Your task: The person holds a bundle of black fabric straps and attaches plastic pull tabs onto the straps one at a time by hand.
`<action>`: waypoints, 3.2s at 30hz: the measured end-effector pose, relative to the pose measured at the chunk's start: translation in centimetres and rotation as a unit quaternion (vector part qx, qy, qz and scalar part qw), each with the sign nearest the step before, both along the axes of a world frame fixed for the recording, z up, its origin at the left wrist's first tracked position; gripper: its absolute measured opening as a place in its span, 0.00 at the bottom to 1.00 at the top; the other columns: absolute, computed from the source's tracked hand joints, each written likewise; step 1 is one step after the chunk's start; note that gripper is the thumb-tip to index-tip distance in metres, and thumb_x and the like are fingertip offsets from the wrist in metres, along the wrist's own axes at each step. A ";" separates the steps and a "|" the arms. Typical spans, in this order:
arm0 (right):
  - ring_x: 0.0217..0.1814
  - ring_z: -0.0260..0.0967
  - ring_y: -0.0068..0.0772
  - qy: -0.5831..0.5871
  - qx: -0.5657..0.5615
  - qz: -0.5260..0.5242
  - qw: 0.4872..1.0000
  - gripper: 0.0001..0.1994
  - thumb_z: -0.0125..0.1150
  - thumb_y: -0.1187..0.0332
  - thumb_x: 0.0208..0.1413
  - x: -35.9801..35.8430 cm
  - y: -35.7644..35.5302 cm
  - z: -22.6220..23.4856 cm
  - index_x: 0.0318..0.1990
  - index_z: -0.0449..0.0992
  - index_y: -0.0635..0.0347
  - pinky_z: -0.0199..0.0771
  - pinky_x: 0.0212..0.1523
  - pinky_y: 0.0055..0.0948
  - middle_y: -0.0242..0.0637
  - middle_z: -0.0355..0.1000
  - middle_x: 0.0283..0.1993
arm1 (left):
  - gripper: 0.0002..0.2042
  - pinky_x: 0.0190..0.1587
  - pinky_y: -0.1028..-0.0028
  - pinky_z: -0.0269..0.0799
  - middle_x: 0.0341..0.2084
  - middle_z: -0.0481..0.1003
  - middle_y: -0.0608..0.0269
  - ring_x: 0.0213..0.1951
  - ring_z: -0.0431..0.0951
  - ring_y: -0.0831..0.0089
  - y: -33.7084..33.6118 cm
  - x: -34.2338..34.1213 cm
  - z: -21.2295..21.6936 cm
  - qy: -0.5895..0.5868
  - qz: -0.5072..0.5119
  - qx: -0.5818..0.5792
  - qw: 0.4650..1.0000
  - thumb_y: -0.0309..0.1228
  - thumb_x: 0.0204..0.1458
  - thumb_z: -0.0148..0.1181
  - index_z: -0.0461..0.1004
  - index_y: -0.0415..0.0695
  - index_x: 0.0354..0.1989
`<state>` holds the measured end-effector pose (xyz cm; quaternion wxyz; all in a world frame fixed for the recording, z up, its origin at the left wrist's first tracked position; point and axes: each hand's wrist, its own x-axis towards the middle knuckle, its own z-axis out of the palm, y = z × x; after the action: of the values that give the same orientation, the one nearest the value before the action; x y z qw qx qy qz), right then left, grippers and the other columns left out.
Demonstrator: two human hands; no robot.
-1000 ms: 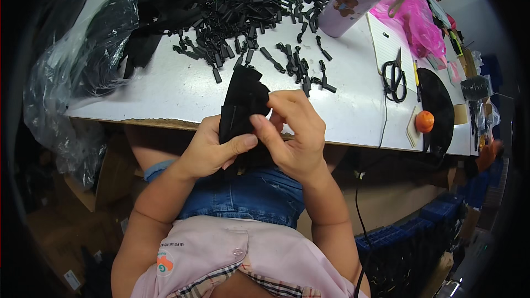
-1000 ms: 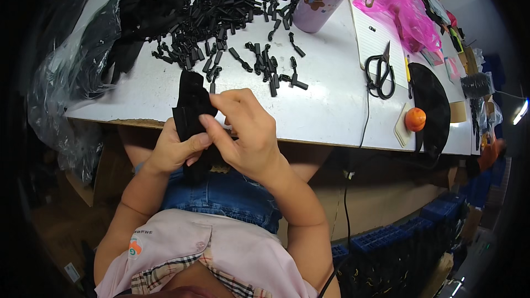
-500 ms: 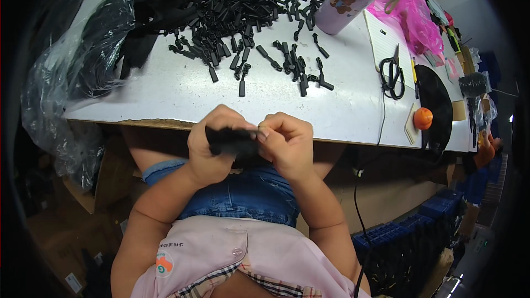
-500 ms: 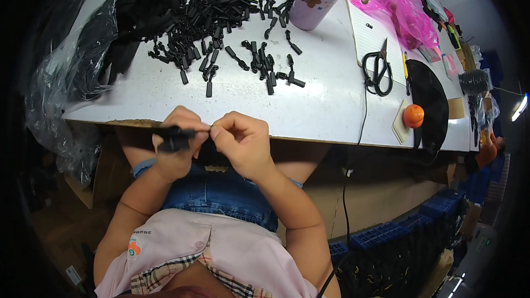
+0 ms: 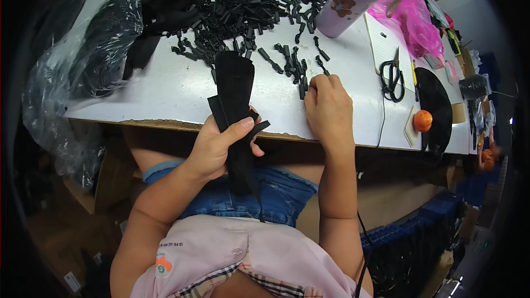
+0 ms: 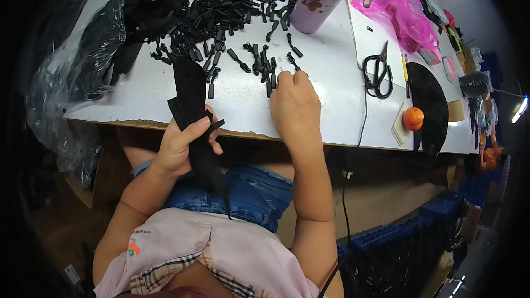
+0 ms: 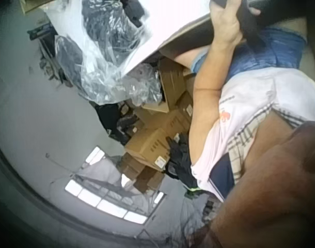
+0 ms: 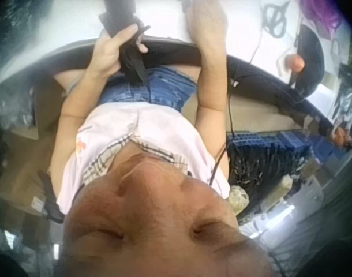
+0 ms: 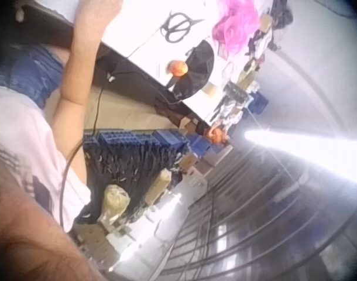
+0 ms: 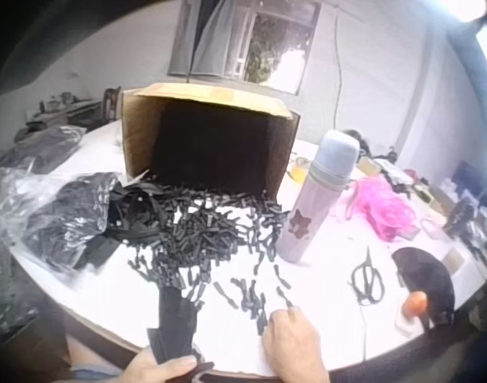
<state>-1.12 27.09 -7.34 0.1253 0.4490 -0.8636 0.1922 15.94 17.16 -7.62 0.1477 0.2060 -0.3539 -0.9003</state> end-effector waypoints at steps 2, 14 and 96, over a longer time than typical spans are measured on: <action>0.20 0.63 0.34 -0.035 -0.030 0.008 0.999 0.06 0.51 0.77 0.41 -0.3 0.3 -0.3 0.30 0.69 0.64 0.64 0.24 0.28 0.41 0.64 0.23 | 0.09 0.24 0.78 0.71 0.28 0.66 0.61 0.22 0.69 0.77 0.0 -0.1 0.0 -0.006 0.003 -0.037 0.999 0.29 0.48 0.51 0.64 0.37 0.36; 0.24 0.64 0.19 -0.649 -0.369 0.087 0.660 0.06 0.50 0.77 0.48 5.1 0.2 -0.2 0.33 0.69 0.69 0.71 0.24 0.19 0.35 0.65 0.25 | 0.09 0.21 0.82 0.67 0.23 0.68 0.63 0.22 0.69 0.80 0.9 -0.8 -0.7 -0.042 0.020 -0.159 0.986 0.29 0.47 0.54 0.66 0.37 0.33; 0.17 0.65 0.21 -0.495 -0.329 0.245 0.766 0.05 0.48 0.77 0.47 7.3 0.7 -0.4 0.23 0.60 0.66 0.62 0.17 0.20 0.38 0.69 0.25 | 0.12 0.15 0.88 0.47 0.20 0.67 0.67 0.15 0.56 0.89 0.5 0.2 -2.2 -0.022 0.125 -0.321 0.939 0.25 0.49 0.48 0.66 0.34 0.42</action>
<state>6.21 27.77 -7.75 -0.2307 0.4193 -0.5501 0.6843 16.18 17.70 -9.87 0.3091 0.2104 -0.5985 -0.7085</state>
